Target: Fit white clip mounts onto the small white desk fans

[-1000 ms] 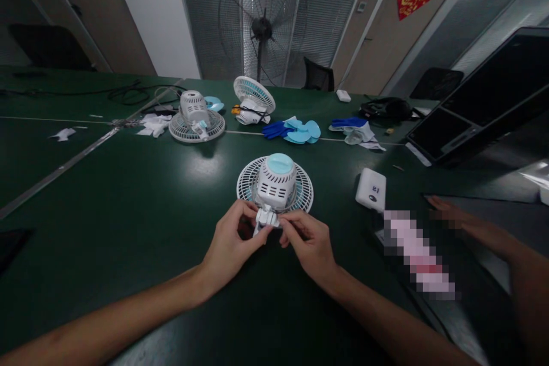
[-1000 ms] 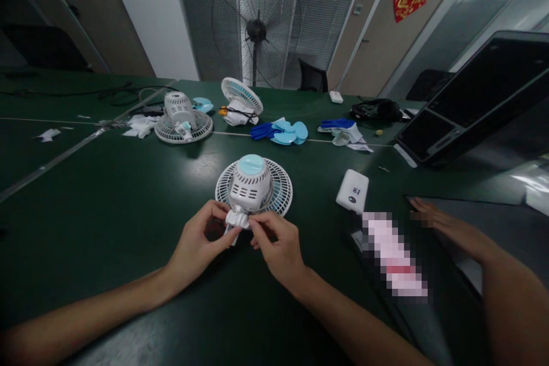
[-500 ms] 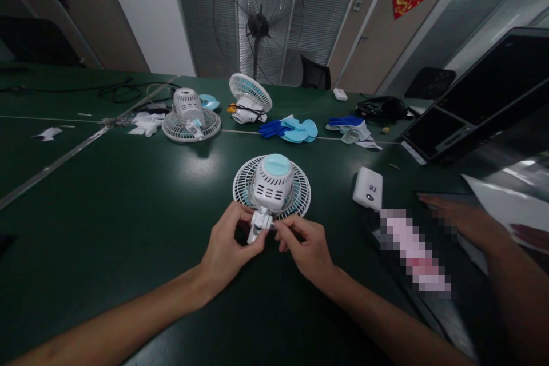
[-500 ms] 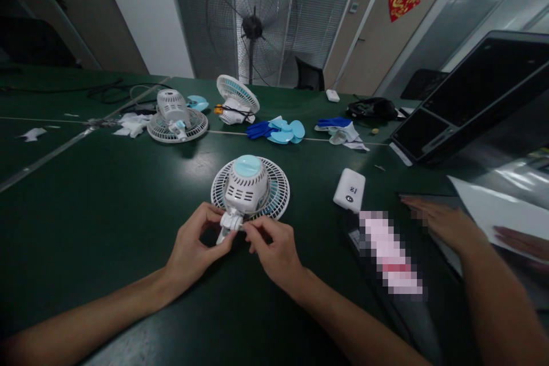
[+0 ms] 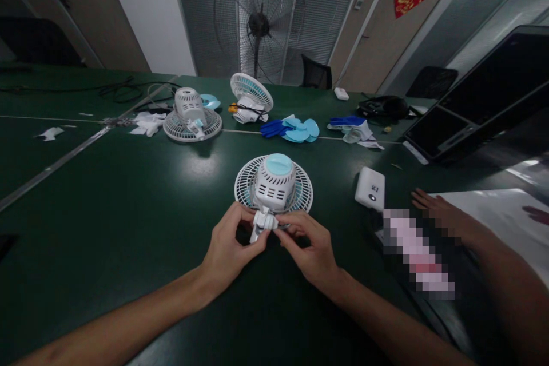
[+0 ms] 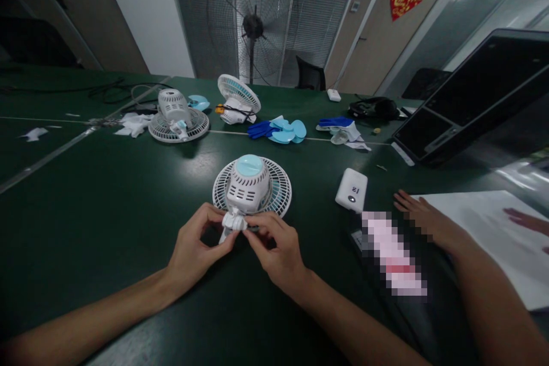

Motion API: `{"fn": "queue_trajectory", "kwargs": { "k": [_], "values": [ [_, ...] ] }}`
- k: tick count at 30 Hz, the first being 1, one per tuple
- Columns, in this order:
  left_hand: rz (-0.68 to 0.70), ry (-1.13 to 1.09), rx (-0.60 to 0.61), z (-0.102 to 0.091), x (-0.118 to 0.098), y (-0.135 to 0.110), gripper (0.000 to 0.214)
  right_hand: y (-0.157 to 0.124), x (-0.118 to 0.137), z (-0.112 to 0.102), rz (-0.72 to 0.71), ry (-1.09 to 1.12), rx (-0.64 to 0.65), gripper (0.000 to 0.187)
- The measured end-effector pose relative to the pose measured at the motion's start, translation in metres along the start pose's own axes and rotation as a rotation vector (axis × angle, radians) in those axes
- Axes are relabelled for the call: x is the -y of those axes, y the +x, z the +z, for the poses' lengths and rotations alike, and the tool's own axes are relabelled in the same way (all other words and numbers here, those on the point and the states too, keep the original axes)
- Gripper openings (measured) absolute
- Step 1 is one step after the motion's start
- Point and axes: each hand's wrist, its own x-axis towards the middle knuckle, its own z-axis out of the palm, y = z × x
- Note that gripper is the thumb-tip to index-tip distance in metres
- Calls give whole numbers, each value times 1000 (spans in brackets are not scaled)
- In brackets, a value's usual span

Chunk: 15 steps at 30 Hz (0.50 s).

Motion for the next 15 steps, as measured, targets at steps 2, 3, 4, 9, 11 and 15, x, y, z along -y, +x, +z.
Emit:
{"fn": "queue_trajectory", "kwargs": {
  "k": [2,3,4,9,11,15],
  "values": [
    [-1,1,-2,0,0,0,11,0,-2,1,-9,35,-2,21],
    [2,1,0,0,-1,0,11,0,-4,1,-11,47,-4,20],
    [8,-1,1,0,-1,1,11,0,-4,1,-14,48,-8,19],
    [21,-5,17,0,-2,1,11,2,-2,-3,-74,-19,13,21],
    [20,0,12,0,-2,1,12,3,-1,-4,-96,-44,27,25],
    [16,-5,9,0,0,0,12,2,-2,-4,-84,-54,26,25]
  ]
}}
